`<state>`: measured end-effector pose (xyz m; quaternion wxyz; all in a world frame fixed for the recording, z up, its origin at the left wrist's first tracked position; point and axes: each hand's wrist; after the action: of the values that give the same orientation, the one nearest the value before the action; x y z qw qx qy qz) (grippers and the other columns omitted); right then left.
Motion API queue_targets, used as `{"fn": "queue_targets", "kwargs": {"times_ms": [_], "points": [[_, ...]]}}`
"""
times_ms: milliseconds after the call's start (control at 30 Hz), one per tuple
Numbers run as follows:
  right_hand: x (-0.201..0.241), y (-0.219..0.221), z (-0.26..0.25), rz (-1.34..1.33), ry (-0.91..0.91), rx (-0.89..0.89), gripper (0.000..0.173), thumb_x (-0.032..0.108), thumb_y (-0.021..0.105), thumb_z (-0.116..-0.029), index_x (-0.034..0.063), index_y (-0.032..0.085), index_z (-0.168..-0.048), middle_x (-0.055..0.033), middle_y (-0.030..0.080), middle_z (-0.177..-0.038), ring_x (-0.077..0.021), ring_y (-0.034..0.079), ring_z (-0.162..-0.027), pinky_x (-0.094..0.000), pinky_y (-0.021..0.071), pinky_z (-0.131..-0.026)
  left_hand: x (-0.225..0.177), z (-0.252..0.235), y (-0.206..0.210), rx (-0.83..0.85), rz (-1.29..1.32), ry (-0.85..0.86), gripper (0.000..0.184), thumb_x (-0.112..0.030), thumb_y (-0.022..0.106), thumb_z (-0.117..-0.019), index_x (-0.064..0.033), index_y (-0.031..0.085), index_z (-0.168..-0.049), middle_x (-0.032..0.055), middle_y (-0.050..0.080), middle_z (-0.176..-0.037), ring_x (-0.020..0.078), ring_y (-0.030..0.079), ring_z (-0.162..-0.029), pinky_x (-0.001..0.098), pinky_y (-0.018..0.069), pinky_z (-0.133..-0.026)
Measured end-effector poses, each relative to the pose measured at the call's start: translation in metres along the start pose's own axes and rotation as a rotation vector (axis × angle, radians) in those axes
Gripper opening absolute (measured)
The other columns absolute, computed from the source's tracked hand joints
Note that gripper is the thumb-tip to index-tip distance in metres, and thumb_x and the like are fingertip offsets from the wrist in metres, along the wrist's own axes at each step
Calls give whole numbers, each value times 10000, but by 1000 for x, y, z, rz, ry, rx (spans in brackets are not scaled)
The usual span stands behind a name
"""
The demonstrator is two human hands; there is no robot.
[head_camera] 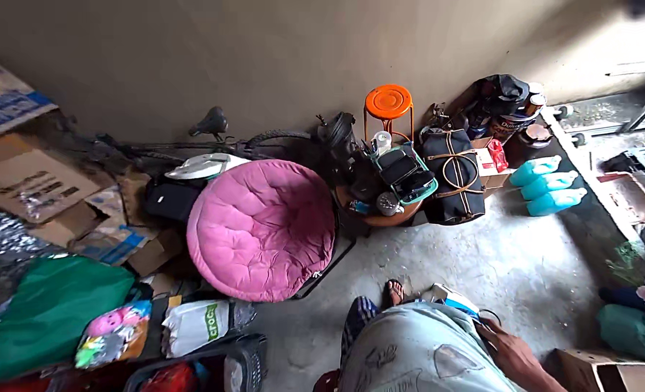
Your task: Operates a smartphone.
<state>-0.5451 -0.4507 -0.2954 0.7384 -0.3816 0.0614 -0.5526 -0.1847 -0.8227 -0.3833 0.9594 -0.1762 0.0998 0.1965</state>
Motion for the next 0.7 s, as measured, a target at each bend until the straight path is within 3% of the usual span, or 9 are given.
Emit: {"fn": "queue_targets", "kwargs": {"times_ms": [100, 200, 300, 333, 433, 533, 633, 700], "points": [[2, 9, 17, -280, 13, -176, 395, 277, 551, -1050, 211, 626, -1433, -151, 624, -1413, -371, 673, -1177, -621, 524, -979, -78, -36, -28, 40, -188, 101, 385, -264, 544, -1081, -2, 609, -1356, 248, 680, -1181, 353, 670, -991, 538, 534, -880], [42, 13, -10, -356, 151, -226, 393, 235, 529, -1047, 191, 636, -1422, -178, 641, -1372, -386, 665, -1175, -630, 512, -980, -171, -103, -64, 62, -332, 269, 430, -329, 582, -1053, -5, 627, -1332, 234, 702, -1158, 366, 696, -989, 559, 558, -874], [87, -9, -66, -351, 296, -220, 282, 186, 532, -1019, 75, 723, -1194, -175, 605, -1404, -392, 651, -1179, -630, 523, -949, -285, -155, -93, 73, -333, 387, 480, -329, 599, -1044, 15, 575, -1377, 241, 678, -1232, 374, 688, -1083, 559, 563, -934], [103, -22, -80, -353, 340, -206, 287, 201, 529, -1016, 73, 730, -1177, -159, 589, -1435, -380, 638, -1209, -621, 521, -965, -329, -162, -99, 81, -339, 407, 488, -327, 593, -1049, 7, 553, -1403, 239, 669, -1257, 373, 680, -1105, 556, 556, -934], [158, -47, -93, -437, 415, -199, 312, 219, 518, -1020, 105, 730, -1218, -127, 560, -1479, -353, 608, -1267, -611, 505, -995, -447, -173, -112, 109, -423, 507, 480, -315, 589, -1053, 2, 541, -1411, 233, 677, -1243, 358, 689, -1077, 534, 563, -891], [206, -43, -77, -581, 418, -353, 297, 260, 564, -1032, 141, 727, -1250, -109, 579, -1459, -303, 621, -1258, -558, 510, -1036, -542, -180, -109, 187, -547, 621, 484, -326, 607, -1044, -2, 552, -1400, 232, 678, -1241, 351, 694, -1063, 519, 565, -888], [246, -9, -53, -656, 459, -546, 368, 326, 564, -1046, 246, 661, -1391, -115, 637, -1375, -296, 675, -1158, -550, 549, -975, -601, -172, -92, 336, -704, 717, 505, -324, 620, -1038, 2, 537, -1415, 226, 671, -1256, 326, 694, -1095, 497, 562, -957], [262, 9, -39, -728, 479, -633, 377, 297, 546, -1046, 221, 656, -1400, -137, 694, -1261, -288, 699, -1079, -526, 559, -948, -626, -160, -69, 435, -827, 768, 527, -350, 641, -1022, -16, 543, -1418, 200, 683, -1257, 298, 699, -1107, 488, 558, -985]]}}
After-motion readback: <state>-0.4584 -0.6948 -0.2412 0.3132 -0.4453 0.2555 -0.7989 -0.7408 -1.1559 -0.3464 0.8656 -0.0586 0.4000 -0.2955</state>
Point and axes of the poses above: each hand's wrist, its own z-axis away from the middle knuckle, its own y-axis out of the palm, x = y × z
